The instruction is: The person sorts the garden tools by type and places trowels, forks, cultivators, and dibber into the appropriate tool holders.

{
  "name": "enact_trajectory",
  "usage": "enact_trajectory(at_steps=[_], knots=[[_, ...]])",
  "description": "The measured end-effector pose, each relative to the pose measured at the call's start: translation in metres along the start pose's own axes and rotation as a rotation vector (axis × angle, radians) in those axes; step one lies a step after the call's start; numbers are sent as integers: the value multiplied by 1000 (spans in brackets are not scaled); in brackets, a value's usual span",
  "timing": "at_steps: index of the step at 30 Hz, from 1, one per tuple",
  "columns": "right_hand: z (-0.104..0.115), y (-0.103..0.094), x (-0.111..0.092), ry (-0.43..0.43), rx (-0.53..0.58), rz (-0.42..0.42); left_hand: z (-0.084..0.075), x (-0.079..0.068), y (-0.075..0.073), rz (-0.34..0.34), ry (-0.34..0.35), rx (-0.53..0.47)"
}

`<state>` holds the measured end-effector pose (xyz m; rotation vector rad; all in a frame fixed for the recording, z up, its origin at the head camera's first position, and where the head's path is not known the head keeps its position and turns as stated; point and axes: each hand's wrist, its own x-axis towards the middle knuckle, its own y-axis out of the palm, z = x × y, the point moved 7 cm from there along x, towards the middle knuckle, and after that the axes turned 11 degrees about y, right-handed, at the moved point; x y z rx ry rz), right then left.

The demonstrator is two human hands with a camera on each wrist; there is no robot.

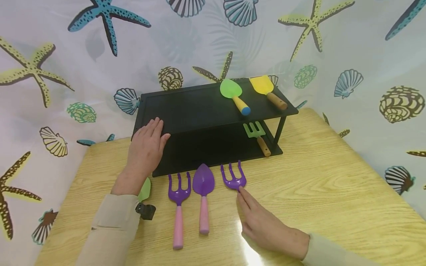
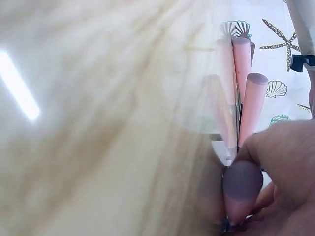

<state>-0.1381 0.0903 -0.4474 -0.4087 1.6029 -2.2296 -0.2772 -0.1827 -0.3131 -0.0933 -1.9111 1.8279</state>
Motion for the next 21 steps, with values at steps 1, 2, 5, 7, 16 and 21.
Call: enact_trajectory(at_steps=[1, 2, 5, 7, 16, 21], knots=[[-1, 0, 0, -1, 10, -2, 0, 0, 0, -1, 1, -1], [-1, 0, 0, -1, 20, -8, 0, 0, 0, -1, 1, -2], [-3, 0, 1, -4, 38, -43, 0, 0, 0, 0, 3, 0], [-4, 0, 1, -2, 50, -57, 0, -1, 0, 0, 2, 1], [-5, -2, -1, -71, -66, -113, 0, 0, 0, -14, 1, -6], [-7, -5, -2, -65, -67, -144, 0, 0, 0, -16, 5, -9]])
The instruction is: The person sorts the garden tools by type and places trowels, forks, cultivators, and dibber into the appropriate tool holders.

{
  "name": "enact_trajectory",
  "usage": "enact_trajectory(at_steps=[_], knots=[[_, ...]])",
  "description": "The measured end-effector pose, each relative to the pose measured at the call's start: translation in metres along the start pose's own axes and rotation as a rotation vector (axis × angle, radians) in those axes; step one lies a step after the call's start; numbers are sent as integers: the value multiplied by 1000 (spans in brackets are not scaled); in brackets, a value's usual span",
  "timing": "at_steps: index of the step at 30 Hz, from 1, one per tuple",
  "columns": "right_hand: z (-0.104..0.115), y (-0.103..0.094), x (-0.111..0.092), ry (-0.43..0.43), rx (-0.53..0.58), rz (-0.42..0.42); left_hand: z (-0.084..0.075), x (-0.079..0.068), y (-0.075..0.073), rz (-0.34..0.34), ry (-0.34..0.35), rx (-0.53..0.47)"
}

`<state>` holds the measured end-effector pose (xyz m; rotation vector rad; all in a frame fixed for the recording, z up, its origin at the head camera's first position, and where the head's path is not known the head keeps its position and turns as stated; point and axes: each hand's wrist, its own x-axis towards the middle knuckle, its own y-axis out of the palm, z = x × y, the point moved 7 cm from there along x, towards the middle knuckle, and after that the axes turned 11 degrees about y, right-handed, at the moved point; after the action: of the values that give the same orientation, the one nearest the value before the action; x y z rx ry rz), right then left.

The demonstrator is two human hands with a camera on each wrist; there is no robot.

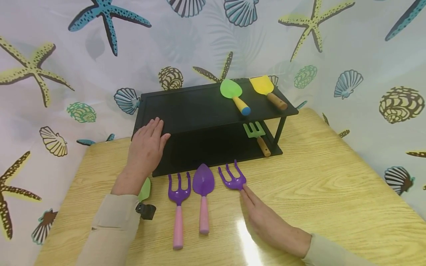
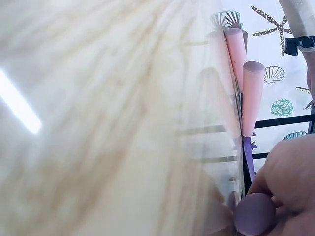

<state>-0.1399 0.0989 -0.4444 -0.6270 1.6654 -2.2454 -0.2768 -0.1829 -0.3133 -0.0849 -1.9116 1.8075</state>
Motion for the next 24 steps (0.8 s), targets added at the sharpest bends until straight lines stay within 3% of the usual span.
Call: enact_trajectory(at_steps=[9, 18, 24], knots=[[-3, -11, 2, -4, -21, -112, 0, 1, 0, 1, 0, 11], [-5, -20, 4, -103, -26, -218, -1, 0, -2, -5, 3, 15], [-10, -25, 12, -92, -72, -243, 0, -1, -2, 3, 0, 12]])
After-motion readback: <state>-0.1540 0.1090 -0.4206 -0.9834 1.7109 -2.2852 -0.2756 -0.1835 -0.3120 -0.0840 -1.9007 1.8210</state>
